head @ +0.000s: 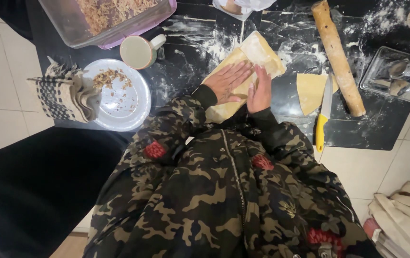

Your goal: Rolling out dough and filling it with meat to make dumplings using a mold.

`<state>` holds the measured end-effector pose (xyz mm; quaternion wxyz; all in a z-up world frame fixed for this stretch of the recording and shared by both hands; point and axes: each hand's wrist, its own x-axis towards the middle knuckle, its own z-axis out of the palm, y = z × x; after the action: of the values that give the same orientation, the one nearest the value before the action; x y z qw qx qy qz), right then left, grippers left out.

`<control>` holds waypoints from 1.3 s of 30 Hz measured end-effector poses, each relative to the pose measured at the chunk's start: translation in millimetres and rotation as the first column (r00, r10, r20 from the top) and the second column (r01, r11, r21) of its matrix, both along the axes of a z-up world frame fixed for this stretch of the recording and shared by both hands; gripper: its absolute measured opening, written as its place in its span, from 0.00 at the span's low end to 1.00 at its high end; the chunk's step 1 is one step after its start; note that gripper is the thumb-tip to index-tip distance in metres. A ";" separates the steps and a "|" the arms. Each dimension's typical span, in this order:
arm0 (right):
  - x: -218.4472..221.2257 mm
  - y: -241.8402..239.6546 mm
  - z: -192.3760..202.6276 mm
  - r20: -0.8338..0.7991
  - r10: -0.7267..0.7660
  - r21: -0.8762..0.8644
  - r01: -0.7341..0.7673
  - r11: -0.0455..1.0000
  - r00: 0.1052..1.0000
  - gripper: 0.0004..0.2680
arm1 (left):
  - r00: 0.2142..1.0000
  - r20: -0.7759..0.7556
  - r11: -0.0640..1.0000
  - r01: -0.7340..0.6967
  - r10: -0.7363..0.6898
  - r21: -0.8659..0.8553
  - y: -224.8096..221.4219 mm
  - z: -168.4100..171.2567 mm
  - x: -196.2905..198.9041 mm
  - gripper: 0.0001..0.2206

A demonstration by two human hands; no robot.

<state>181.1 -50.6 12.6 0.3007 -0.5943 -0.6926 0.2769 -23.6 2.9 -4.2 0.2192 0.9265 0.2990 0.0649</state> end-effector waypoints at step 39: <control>-3.2 -16.7 -29.5 0.243 0.251 -0.192 -0.208 0.959 0.937 0.25 | 0.921 0.101 0.926 -0.369 0.376 -0.083 -76.1 -0.7 -3.2 0.45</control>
<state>177.9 -67.3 -16.9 0.1215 -0.5633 -0.7663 0.2841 -26.8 -73.2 -5.0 0.2486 0.8400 0.4586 0.1494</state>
